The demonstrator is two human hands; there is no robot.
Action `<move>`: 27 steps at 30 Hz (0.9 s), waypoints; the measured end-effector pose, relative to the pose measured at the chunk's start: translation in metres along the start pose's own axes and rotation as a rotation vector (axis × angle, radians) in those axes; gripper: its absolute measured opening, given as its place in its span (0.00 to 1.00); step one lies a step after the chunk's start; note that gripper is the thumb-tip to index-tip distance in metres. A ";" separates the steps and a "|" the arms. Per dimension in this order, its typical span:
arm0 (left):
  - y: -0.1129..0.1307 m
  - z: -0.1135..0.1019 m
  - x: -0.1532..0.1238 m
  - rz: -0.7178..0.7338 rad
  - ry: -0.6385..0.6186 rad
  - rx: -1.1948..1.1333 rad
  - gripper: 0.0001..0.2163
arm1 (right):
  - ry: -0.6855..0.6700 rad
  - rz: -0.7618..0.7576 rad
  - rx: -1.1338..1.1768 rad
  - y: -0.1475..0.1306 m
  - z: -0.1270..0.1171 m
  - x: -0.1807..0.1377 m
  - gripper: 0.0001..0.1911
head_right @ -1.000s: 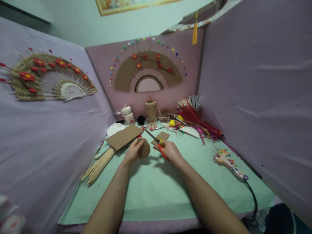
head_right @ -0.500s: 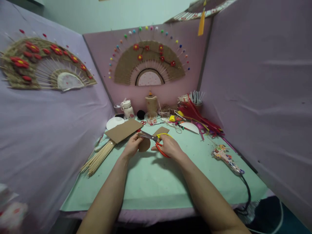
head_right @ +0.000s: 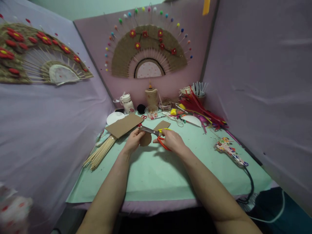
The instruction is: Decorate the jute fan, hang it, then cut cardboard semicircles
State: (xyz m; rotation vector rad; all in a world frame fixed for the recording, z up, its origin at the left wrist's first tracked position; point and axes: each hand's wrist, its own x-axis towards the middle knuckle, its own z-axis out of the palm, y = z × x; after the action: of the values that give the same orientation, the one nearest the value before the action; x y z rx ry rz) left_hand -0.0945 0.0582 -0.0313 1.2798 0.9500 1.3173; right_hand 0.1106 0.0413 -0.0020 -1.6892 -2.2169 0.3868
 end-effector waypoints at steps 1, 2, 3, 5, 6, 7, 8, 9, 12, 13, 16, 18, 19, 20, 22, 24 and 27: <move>0.000 0.001 0.000 0.002 0.001 -0.007 0.14 | -0.001 0.000 -0.011 0.000 0.000 0.000 0.24; 0.001 0.001 0.000 0.003 0.000 -0.012 0.14 | -0.002 0.002 -0.018 0.000 -0.001 0.000 0.24; 0.001 0.002 0.000 0.003 -0.001 -0.016 0.14 | -0.003 0.005 -0.022 0.001 -0.001 0.000 0.24; 0.000 0.002 0.000 -0.003 -0.004 -0.018 0.14 | -0.002 0.015 -0.022 0.002 -0.001 0.001 0.24; 0.000 0.002 0.000 -0.006 -0.006 -0.018 0.14 | -0.002 0.020 -0.023 0.003 -0.001 0.001 0.24; -0.001 0.002 0.001 -0.009 -0.006 -0.017 0.14 | 0.002 0.023 -0.024 0.003 -0.001 0.001 0.25; -0.002 0.002 0.001 -0.013 -0.005 -0.015 0.15 | 0.005 0.021 -0.025 0.004 0.000 0.002 0.25; -0.002 0.001 0.001 -0.015 -0.004 -0.010 0.15 | 0.009 0.016 -0.024 0.005 0.000 0.002 0.25; -0.002 0.001 0.001 -0.021 -0.009 0.006 0.14 | 0.014 0.013 -0.017 0.006 0.001 0.002 0.26; -0.001 0.001 0.000 -0.021 -0.016 0.012 0.15 | 0.011 0.021 -0.015 0.006 0.002 0.002 0.26; 0.001 0.002 -0.001 -0.020 -0.034 0.028 0.15 | 0.008 0.056 -0.006 0.006 0.002 0.002 0.24; 0.004 0.003 -0.002 -0.036 -0.033 0.031 0.16 | 0.003 0.051 0.058 0.008 0.003 0.004 0.23; 0.005 0.003 -0.002 -0.051 -0.029 0.025 0.17 | 0.000 0.044 0.105 0.009 0.004 0.005 0.22; 0.005 0.003 -0.003 -0.067 -0.025 0.014 0.17 | -0.001 0.039 0.150 0.010 0.006 0.007 0.22; 0.007 0.003 -0.003 -0.088 -0.016 -0.008 0.18 | 0.008 0.032 0.225 0.013 0.010 0.010 0.22; 0.007 0.003 -0.003 -0.083 -0.007 -0.013 0.18 | 0.022 0.033 0.279 0.016 0.014 0.014 0.21; 0.007 0.002 -0.002 -0.066 0.004 -0.026 0.18 | 0.044 0.044 0.354 0.018 0.019 0.018 0.21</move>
State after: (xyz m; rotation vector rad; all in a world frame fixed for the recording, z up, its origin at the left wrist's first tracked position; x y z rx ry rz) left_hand -0.0935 0.0548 -0.0241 1.2167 0.9664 1.2775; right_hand 0.1146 0.0628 -0.0250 -1.5395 -1.9439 0.7002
